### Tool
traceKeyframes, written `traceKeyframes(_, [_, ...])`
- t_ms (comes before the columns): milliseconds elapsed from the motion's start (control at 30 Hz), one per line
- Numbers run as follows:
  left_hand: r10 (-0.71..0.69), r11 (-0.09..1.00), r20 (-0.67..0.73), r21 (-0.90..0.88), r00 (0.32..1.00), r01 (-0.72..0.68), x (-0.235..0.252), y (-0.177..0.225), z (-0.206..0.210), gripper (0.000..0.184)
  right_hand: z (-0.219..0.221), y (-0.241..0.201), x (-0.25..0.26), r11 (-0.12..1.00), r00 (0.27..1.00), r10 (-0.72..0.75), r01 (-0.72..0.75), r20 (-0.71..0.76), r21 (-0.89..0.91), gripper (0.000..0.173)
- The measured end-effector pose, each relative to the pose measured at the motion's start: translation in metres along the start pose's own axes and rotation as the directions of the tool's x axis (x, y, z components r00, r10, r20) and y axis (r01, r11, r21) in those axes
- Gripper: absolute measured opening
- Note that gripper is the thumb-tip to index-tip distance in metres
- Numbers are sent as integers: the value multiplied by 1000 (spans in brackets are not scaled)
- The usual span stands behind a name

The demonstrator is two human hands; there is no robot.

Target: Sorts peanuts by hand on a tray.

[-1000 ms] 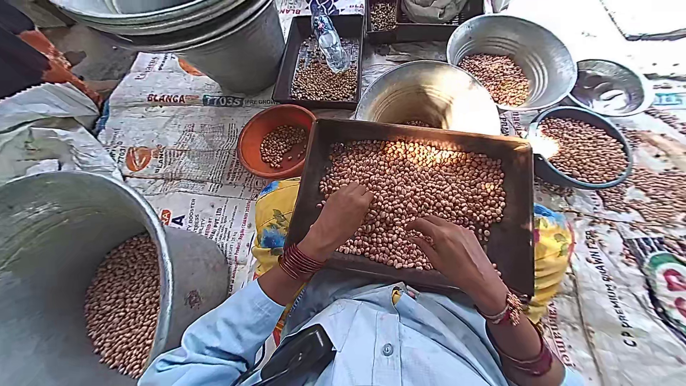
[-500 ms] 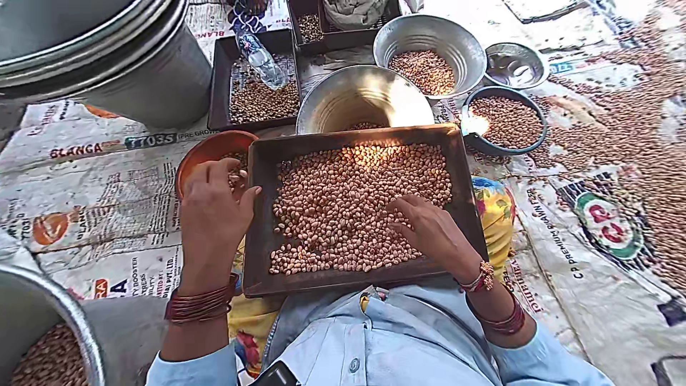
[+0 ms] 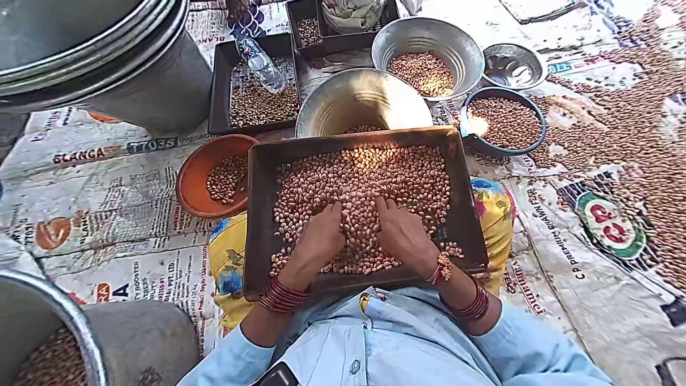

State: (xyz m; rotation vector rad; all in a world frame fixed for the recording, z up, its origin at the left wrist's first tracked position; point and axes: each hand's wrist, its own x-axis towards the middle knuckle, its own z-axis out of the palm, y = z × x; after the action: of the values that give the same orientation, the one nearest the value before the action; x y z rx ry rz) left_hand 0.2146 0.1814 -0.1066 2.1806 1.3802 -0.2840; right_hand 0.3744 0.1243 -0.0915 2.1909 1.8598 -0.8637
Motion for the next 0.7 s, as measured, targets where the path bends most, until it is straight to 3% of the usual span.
traceKeyframes(67, [19,988,29,-155,999,-15,0,1,1,70,3,-13,-1,989,990,-138,137,7,50,68])
traceKeyframes(133, [57,919,9,-391,998,-49,4,-12,4,68,-1,-10,2,939,956,-294,292,-21,183,65])
traceKeyframes(233, [166,726,-58,-668,984,-162,2,-29,-2,51,-15,26,12,821,880,-369,460,-300,338,42])
traceKeyframes(300, [194,769,-118,-599,974,-226,0,-36,-15,42,-29,57,17,881,798,-278,433,-535,189,22])
traceKeyframes(367, [199,833,-229,-472,953,-288,1,-38,-29,30,-42,79,19,968,761,-169,249,-626,42,15])
traceKeyframes(433, [201,887,-392,-316,897,-337,6,-37,-43,25,-46,94,29,989,775,-126,150,-619,-13,15])
traceKeyframes(533, [219,932,-603,-104,767,-347,21,-27,-63,18,-41,102,41,988,821,-126,151,-557,-1,15])
traceKeyframes(700, [295,930,-656,30,695,-367,64,-16,-67,20,-33,104,50,984,820,-147,181,-553,6,14])
